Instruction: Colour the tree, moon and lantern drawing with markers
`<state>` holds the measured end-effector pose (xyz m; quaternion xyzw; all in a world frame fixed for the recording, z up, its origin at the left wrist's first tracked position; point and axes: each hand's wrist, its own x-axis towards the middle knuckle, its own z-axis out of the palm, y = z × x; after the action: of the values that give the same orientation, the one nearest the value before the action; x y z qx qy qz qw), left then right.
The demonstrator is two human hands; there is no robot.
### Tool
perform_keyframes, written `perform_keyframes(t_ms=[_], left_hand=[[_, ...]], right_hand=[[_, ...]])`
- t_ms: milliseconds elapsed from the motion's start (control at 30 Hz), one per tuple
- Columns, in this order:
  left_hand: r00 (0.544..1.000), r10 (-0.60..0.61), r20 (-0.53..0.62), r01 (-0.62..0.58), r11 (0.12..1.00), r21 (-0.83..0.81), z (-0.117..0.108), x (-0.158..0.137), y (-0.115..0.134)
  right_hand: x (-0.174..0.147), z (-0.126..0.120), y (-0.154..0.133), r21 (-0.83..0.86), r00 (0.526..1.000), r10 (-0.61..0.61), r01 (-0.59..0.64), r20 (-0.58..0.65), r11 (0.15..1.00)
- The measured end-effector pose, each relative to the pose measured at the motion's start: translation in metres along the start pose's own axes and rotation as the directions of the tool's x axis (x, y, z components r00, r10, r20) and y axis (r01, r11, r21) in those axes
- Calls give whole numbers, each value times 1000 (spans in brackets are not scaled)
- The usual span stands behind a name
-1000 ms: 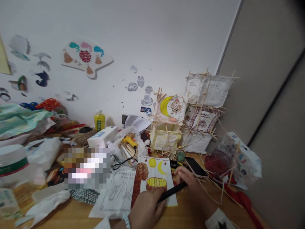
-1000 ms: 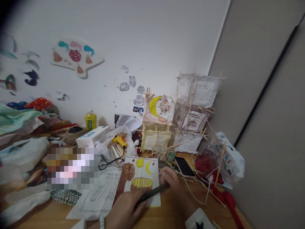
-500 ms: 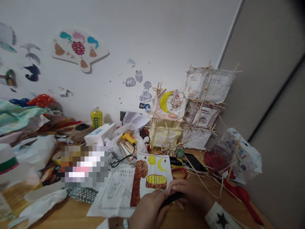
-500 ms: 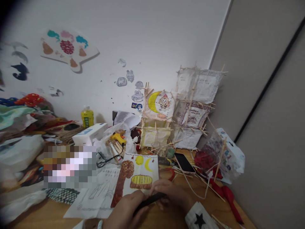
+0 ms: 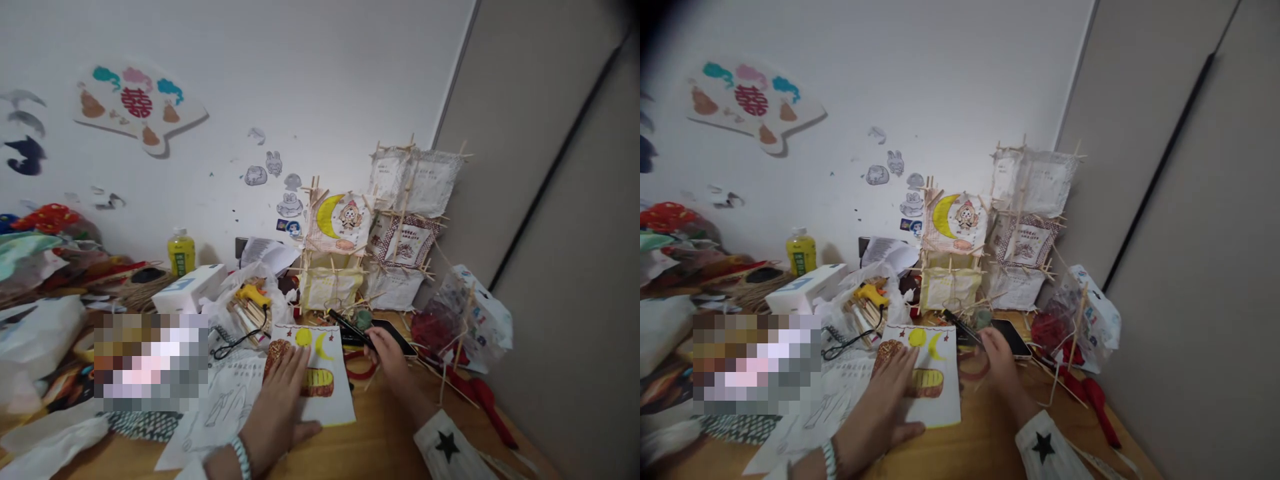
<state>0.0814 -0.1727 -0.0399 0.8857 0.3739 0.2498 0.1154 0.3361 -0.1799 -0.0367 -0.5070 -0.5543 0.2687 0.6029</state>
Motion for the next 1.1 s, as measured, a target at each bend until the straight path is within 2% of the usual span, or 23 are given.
perform_keyframes(t_ms=[67, 133, 233, 300, 400, 567, 667, 833, 933, 1100], left_hand=[[995, 18, 94, -31, 990, 140, 2, 0, -4], [994, 19, 105, -43, 970, 237, 4, -1, -6], [999, 18, 26, -26, 938, 344, 9, -2, -8], [999, 27, -32, -12, 914, 406, 12, -1, -10], [993, 58, -104, -1, 875, 484, 13, 2, -16], [983, 58, -176, 33, 882, 470, 7, 4, -22], [979, -9, -205, 105, 880, 462, 3, 6, -23], [953, -40, -299, 185, 860, 475, -5, 11, -29], [944, -41, -328, 198, 865, 462, -7, 12, -33], [954, -42, -296, 184, 862, 472, -8, 14, -38]], right_hand=[[4, -2, 5, -112, 989, -86, 73, -119, 991], [5, -1, 7, -271, 966, -211, 166, -146, 948], [2, 3, 7, -511, 919, -394, 327, -25, 795], [-1, 4, 6, -617, 894, -444, 385, 65, 686], [-2, 4, 7, -693, 899, -423, 373, 108, 616], [-2, 4, 3, -687, 911, -388, 370, 137, 626], [-8, 8, -8, -665, 896, -362, 436, 257, 607], [-18, 14, -18, -621, 824, -265, 555, 501, 553], [-19, 16, -16, -624, 820, -229, 553, 524, 553], [-20, 20, -12, -631, 826, -205, 539, 525, 558]])
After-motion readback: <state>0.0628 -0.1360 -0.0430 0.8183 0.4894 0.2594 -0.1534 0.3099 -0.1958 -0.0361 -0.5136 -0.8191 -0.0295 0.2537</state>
